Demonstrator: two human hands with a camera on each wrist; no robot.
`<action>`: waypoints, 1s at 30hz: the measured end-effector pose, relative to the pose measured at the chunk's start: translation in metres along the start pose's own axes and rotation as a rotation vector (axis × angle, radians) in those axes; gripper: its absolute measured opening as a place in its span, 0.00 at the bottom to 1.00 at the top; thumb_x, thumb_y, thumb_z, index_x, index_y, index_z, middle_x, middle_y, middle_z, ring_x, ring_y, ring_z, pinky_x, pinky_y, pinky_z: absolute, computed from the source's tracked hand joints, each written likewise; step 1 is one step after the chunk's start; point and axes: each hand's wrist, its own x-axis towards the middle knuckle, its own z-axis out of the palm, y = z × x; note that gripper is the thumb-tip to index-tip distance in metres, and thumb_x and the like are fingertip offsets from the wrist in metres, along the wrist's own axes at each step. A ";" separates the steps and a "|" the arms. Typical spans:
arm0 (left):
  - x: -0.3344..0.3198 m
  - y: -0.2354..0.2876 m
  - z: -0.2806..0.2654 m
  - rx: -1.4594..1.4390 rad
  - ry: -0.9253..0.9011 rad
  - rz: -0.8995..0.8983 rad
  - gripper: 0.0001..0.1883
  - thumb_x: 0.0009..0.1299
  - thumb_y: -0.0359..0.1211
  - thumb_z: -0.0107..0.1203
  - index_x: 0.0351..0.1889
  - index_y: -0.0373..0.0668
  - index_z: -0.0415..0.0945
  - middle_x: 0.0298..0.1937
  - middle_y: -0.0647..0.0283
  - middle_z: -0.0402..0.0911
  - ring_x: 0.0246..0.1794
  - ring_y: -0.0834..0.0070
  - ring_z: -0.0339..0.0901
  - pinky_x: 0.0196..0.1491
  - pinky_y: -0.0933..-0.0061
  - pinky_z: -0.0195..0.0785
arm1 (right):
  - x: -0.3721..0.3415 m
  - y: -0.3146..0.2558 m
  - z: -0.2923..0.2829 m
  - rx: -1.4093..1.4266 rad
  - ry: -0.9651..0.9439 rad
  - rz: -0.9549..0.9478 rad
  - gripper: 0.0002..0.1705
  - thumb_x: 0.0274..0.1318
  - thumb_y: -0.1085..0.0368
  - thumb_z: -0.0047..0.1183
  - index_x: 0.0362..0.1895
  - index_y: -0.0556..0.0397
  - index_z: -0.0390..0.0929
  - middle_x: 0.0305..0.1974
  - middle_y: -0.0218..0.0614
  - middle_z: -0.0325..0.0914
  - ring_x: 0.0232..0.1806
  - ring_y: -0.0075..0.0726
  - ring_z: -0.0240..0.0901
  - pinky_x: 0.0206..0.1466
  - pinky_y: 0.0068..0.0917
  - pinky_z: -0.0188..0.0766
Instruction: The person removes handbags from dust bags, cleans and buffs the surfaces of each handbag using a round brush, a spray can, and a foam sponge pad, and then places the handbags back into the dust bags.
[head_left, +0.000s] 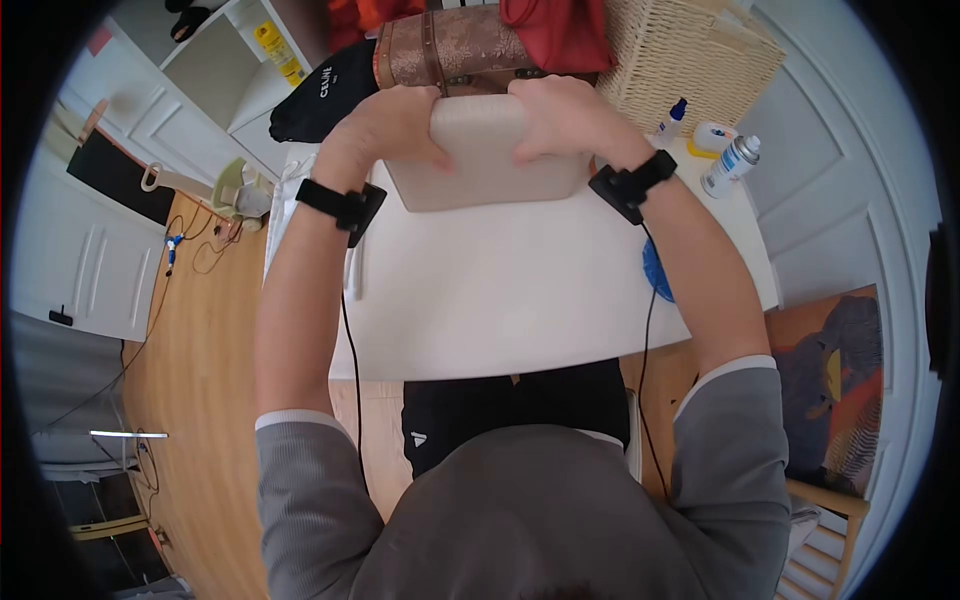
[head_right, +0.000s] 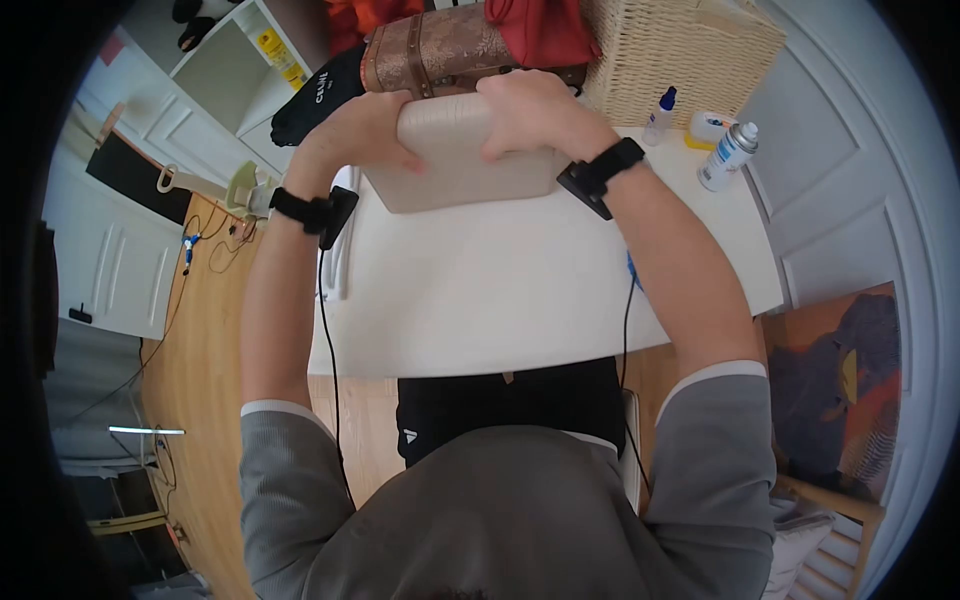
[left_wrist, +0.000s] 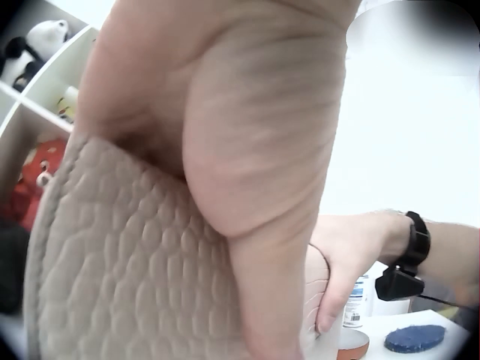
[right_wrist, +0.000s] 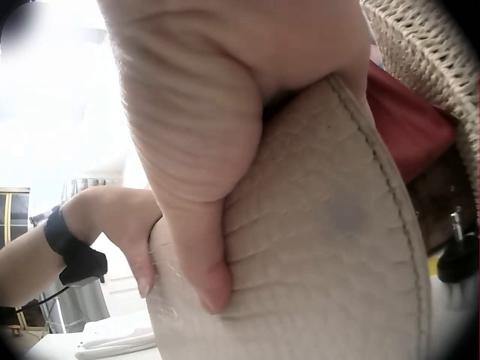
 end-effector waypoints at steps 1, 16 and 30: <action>-0.002 0.002 -0.003 -0.045 0.015 0.003 0.36 0.45 0.50 0.79 0.49 0.41 0.85 0.40 0.51 0.90 0.47 0.51 0.88 0.53 0.56 0.80 | 0.000 0.000 0.001 0.015 0.014 -0.004 0.34 0.30 0.46 0.74 0.41 0.54 0.81 0.39 0.48 0.87 0.43 0.58 0.86 0.48 0.49 0.82; -0.012 0.019 -0.009 -0.011 0.014 -0.107 0.36 0.45 0.54 0.79 0.50 0.45 0.87 0.46 0.53 0.91 0.50 0.56 0.88 0.58 0.58 0.80 | -0.009 -0.013 -0.005 0.045 0.070 0.031 0.33 0.26 0.50 0.75 0.43 0.51 0.87 0.41 0.46 0.89 0.46 0.54 0.87 0.51 0.46 0.82; -0.008 0.011 -0.004 -0.031 0.027 -0.137 0.36 0.43 0.54 0.80 0.49 0.46 0.87 0.45 0.53 0.91 0.50 0.55 0.89 0.57 0.58 0.80 | -0.002 -0.010 -0.006 0.083 0.047 0.041 0.34 0.25 0.51 0.78 0.43 0.50 0.87 0.43 0.45 0.89 0.49 0.55 0.86 0.54 0.48 0.80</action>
